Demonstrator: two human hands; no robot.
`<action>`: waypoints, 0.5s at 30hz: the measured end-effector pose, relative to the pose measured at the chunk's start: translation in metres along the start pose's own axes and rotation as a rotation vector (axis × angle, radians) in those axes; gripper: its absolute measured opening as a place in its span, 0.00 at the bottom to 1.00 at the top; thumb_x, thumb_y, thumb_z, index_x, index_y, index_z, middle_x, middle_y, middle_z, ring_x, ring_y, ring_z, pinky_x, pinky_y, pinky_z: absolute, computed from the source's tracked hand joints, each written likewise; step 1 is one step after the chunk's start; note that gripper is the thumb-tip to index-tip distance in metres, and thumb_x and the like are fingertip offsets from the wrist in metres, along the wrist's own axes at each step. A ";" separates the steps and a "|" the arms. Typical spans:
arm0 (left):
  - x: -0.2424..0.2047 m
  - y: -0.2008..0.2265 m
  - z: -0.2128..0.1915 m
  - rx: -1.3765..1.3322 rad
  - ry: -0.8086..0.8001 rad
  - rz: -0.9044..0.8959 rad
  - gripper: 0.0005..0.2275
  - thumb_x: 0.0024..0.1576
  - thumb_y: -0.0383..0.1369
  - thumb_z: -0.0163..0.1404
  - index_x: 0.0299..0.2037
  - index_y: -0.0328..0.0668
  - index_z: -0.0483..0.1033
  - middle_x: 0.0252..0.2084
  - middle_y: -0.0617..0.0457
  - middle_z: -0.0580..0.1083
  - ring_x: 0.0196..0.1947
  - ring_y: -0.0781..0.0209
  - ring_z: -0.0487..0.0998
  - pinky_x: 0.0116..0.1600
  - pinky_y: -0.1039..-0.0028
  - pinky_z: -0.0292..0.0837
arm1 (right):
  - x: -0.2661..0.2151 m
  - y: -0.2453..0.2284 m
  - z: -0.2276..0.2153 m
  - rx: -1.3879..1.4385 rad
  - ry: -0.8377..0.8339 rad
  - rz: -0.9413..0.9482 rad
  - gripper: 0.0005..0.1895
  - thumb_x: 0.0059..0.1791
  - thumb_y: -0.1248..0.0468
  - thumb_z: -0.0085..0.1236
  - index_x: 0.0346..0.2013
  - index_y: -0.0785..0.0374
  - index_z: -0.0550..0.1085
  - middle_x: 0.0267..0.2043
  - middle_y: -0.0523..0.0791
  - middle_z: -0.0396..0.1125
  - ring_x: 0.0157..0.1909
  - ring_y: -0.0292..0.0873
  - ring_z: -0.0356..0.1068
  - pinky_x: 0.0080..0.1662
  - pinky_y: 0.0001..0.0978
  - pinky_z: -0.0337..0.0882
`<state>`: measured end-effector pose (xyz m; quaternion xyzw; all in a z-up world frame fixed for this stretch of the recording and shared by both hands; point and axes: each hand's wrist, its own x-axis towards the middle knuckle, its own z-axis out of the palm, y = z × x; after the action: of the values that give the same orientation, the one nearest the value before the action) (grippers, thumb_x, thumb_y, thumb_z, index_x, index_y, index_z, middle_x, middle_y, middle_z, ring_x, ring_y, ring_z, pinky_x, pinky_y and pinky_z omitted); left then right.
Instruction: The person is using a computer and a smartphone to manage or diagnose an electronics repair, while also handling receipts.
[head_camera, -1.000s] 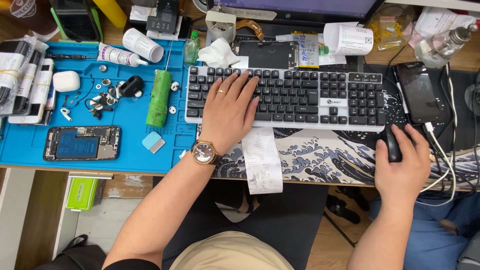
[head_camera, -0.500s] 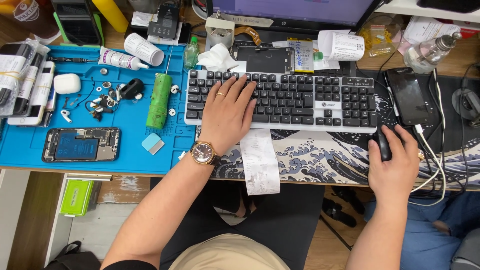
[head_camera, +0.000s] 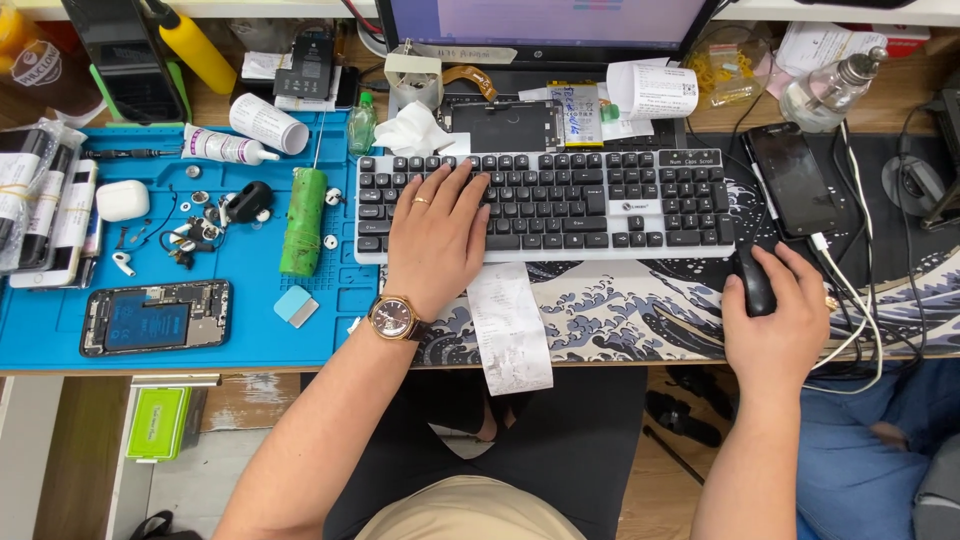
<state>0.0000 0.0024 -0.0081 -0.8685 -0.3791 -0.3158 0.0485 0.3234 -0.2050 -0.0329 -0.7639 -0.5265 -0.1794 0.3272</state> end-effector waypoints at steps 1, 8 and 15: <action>0.000 0.000 0.000 0.002 0.003 -0.003 0.15 0.66 0.37 0.42 0.59 0.47 0.75 0.61 0.49 0.75 0.62 0.48 0.74 0.66 0.55 0.64 | 0.001 0.000 0.000 0.006 0.003 -0.018 0.19 0.51 0.70 0.65 0.58 0.69 0.81 0.63 0.54 0.70 0.60 0.57 0.71 0.59 0.51 0.71; 0.001 0.000 -0.002 0.002 -0.008 -0.005 0.14 0.66 0.37 0.43 0.58 0.47 0.76 0.62 0.49 0.75 0.62 0.48 0.73 0.66 0.55 0.64 | -0.001 0.004 -0.002 0.004 -0.012 -0.039 0.18 0.53 0.71 0.65 0.58 0.71 0.81 0.63 0.55 0.69 0.60 0.58 0.71 0.58 0.51 0.71; 0.016 -0.066 -0.081 0.007 0.231 -0.118 0.13 0.68 0.39 0.44 0.55 0.44 0.76 0.59 0.48 0.75 0.57 0.46 0.77 0.61 0.53 0.66 | -0.014 0.020 0.004 0.077 -0.067 -0.130 0.18 0.59 0.76 0.64 0.63 0.81 0.79 0.68 0.65 0.69 0.66 0.66 0.69 0.67 0.54 0.65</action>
<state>-0.0790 0.0327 0.0554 -0.8023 -0.4225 -0.4147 0.0759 0.3358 -0.2165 -0.0511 -0.7206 -0.5922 -0.1541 0.3261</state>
